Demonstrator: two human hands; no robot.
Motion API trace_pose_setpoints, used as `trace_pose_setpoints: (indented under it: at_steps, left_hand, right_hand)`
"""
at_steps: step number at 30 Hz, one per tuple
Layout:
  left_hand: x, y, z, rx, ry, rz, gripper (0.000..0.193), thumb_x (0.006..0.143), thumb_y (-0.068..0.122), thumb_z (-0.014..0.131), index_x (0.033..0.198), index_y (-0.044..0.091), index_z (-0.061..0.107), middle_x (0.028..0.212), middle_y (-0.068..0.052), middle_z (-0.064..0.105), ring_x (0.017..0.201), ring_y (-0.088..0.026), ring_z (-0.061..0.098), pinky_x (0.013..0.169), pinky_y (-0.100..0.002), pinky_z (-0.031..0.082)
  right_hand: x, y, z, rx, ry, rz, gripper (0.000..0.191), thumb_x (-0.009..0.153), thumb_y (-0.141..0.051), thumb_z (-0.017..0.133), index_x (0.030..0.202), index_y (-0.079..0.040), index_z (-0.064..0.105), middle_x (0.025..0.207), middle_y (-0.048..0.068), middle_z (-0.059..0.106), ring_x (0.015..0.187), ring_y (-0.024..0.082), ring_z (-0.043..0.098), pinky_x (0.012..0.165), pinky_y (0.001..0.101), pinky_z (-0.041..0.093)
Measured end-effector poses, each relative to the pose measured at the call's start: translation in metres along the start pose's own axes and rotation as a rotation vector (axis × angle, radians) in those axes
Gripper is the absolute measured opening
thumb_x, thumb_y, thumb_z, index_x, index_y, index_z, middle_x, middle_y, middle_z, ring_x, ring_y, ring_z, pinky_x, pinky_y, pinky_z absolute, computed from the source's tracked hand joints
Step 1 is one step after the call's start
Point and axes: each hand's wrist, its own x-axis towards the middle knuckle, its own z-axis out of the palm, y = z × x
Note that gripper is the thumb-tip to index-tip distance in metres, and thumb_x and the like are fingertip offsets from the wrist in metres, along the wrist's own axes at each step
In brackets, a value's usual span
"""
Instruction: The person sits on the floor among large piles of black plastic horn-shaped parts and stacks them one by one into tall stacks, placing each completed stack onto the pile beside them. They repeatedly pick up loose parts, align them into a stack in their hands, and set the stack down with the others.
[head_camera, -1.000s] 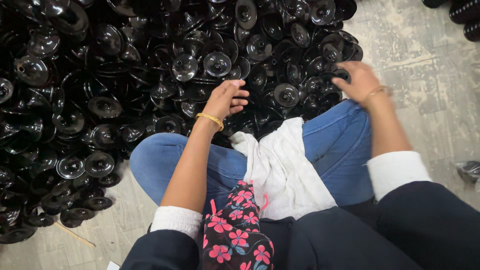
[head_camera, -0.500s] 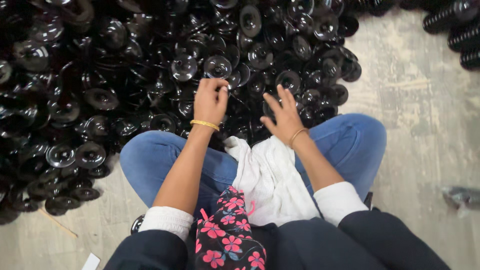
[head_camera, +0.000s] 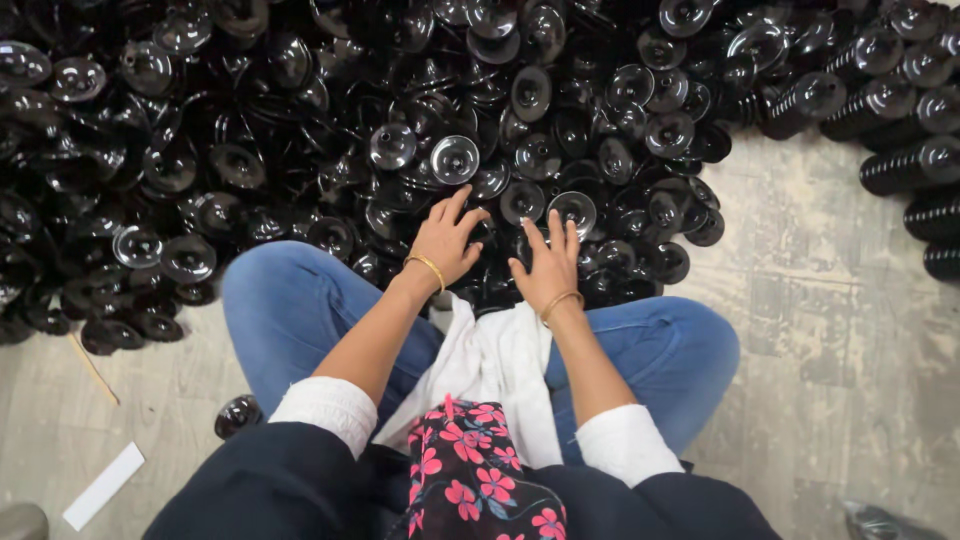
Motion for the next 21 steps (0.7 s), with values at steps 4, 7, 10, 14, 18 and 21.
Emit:
trace_pose_setpoints:
  at_steps: [4,7,10,14,18,21]
  left_hand:
    - [-0.003,0.004,-0.001,-0.078,0.032,-0.006,0.044,0.076,0.013,0.079,0.115,0.013,0.060,0.153,-0.021,0.041,0.129,-0.044,0.048,0.102,-0.048,0.048]
    - [-0.008,0.000,-0.015,-0.213,0.007,-0.063,0.030,0.079,0.008,0.077,0.102,0.010,0.059,0.146,-0.019,0.049,0.120,-0.042,0.056,0.097,-0.046,0.052]
    - [-0.019,-0.004,-0.038,-0.343,-0.011,-0.145,0.022,0.084,0.006,0.073,0.100,0.008,0.058,0.137,-0.014,0.057,0.107,-0.035,0.065,0.087,-0.042,0.055]
    - [-0.033,-0.007,-0.070,-0.454,0.048,-0.111,0.024,0.087,0.009,0.076,0.102,0.005,0.058,0.121,-0.013,0.060,0.096,-0.029,0.066,0.081,-0.037,0.056]
    - [-0.045,-0.017,-0.092,-0.564,0.069,-0.236,0.025,0.091,0.014,0.078,0.107,0.004,0.062,0.100,-0.012,0.063,0.083,-0.024,0.065,0.076,-0.031,0.056]
    - [-0.047,-0.034,-0.099,-0.596,0.207,-0.247,0.022,0.095,0.012,0.069,0.116,0.005,0.065,0.098,-0.003,0.070,0.087,-0.014,0.070,0.078,-0.026,0.054]
  right_hand:
    - [-0.001,0.000,0.005,-0.016,0.028,-0.047,0.073,0.078,-0.023,0.082,0.146,-0.015,0.055,0.160,0.029,0.029,0.144,0.053,0.025,0.120,0.0540,0.028]
    - [0.000,0.003,0.009,0.024,0.018,-0.032,0.072,0.078,-0.022,0.081,0.145,-0.015,0.055,0.160,0.029,0.029,0.144,0.053,0.025,0.119,0.0528,0.029]
    - [0.002,0.009,0.011,0.015,0.008,-0.051,0.074,0.079,-0.023,0.081,0.146,-0.015,0.054,0.161,0.030,0.028,0.144,0.053,0.025,0.118,0.0536,0.029]
    - [-0.002,0.020,0.013,0.023,-0.008,-0.038,0.070,0.083,-0.029,0.079,0.147,-0.017,0.054,0.161,0.029,0.030,0.144,0.052,0.028,0.119,0.0531,0.028]
    - [-0.005,0.026,0.018,0.010,-0.037,0.044,0.067,0.088,-0.037,0.075,0.148,-0.018,0.052,0.161,0.030,0.029,0.144,0.054,0.026,0.119,0.0537,0.026]
    - [-0.005,0.025,0.018,0.012,-0.038,0.088,0.066,0.093,-0.040,0.072,0.151,-0.018,0.050,0.160,0.032,0.031,0.145,0.055,0.025,0.121,0.0545,0.023]
